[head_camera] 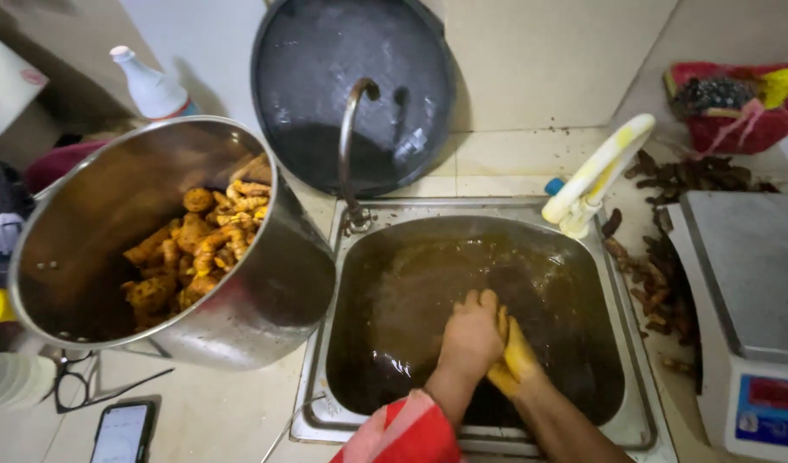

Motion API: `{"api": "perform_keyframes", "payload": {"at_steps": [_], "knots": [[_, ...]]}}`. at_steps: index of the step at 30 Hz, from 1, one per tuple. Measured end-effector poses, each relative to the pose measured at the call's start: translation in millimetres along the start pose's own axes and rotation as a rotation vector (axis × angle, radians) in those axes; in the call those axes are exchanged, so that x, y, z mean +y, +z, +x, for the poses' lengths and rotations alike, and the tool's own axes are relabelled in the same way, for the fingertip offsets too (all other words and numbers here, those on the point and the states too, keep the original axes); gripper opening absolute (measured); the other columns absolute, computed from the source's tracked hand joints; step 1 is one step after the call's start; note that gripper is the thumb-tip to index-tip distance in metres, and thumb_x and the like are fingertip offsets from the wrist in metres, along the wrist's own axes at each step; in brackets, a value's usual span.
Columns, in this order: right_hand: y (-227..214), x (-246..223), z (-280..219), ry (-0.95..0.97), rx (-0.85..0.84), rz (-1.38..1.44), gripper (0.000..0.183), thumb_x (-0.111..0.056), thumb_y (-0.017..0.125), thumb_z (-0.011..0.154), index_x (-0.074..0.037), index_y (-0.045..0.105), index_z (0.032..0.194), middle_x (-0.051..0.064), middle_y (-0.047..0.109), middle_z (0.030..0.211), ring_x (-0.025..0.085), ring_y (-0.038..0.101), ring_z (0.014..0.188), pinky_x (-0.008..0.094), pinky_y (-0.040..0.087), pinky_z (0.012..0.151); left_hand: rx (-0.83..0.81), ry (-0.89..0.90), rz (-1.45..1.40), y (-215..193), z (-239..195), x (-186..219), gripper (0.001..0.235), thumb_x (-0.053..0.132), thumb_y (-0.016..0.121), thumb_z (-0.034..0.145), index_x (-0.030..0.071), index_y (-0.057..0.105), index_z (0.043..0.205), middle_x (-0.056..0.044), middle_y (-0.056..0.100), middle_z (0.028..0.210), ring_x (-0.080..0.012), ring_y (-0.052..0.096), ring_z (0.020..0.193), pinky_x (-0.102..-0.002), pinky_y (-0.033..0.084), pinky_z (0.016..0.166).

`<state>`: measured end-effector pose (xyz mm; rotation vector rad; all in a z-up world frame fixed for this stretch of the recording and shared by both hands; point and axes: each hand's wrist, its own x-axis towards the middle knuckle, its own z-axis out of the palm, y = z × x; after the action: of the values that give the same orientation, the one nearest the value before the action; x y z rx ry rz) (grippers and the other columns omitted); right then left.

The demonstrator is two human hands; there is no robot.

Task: Cleaning and scraping turmeric roots in a sink and placing them into a large pot.

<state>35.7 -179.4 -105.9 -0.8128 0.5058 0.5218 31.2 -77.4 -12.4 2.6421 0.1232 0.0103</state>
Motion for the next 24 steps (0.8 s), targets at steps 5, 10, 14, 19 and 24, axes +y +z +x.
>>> {"api": "perform_keyframes", "payload": {"at_steps": [5, 10, 14, 19, 24], "knots": [[38, -12, -19, 0.013, -0.010, 0.036, 0.022, -0.035, 0.058, 0.100, -0.013, 0.063, 0.101, 0.009, 0.068, 0.087, 0.022, 0.062, 0.069, 0.035, 0.053, 0.060, -0.060, -0.340, -0.156, -7, 39, -58, 0.048, 0.056, 0.047, 0.101, 0.010, 0.049, 0.115, -0.021, 0.070, 0.101, -0.0460, 0.069, 0.092, -0.057, 0.054, 0.079], [22, -13, -6, 0.158, 0.023, 0.325, 0.029, -0.038, 0.064, 0.097, -0.010, 0.066, 0.103, 0.011, 0.070, 0.095, 0.025, 0.066, 0.085, 0.042, 0.057, 0.079, 0.249, -0.234, 0.241, 60, 15, -165, 0.075, 0.069, 0.074, 0.082, 0.012, 0.057, 0.128, -0.014, 0.063, 0.118, -0.0344, 0.061, 0.107, -0.050, 0.044, 0.094], [2, -12, 25, 0.189, -0.033, 0.316, 0.047, -0.052, 0.063, 0.094, -0.007, 0.069, 0.106, 0.016, 0.072, 0.099, 0.035, 0.068, 0.093, 0.045, 0.059, 0.084, -0.323, -0.443, -0.007, 8, 4, -135, 0.082, 0.045, 0.076, 0.079, 0.016, 0.035, 0.144, -0.017, 0.047, 0.143, -0.0332, 0.038, 0.137, -0.043, 0.032, 0.112], [9, -15, 7, 0.250, 0.124, 0.208, 0.071, -0.078, 0.064, 0.083, -0.012, 0.068, 0.108, 0.013, 0.072, 0.105, 0.026, 0.064, 0.089, 0.038, 0.057, 0.074, -0.189, -0.376, -0.329, -63, -23, -26, 0.059, 0.058, 0.058, 0.077, 0.028, 0.059, 0.127, -0.012, 0.075, 0.111, -0.0382, 0.069, 0.106, -0.045, 0.053, 0.090], [34, -15, -10, 0.211, -0.051, 0.009, 0.064, -0.072, 0.055, 0.090, -0.016, 0.070, 0.118, 0.008, 0.072, 0.111, 0.025, 0.066, 0.099, 0.043, 0.050, 0.089, 0.123, 0.081, -0.133, -20, -36, 2, 0.059, 0.033, 0.078, 0.083, 0.001, 0.045, 0.121, -0.028, 0.042, 0.140, -0.0490, 0.047, 0.119, -0.055, 0.044, 0.099]]}}
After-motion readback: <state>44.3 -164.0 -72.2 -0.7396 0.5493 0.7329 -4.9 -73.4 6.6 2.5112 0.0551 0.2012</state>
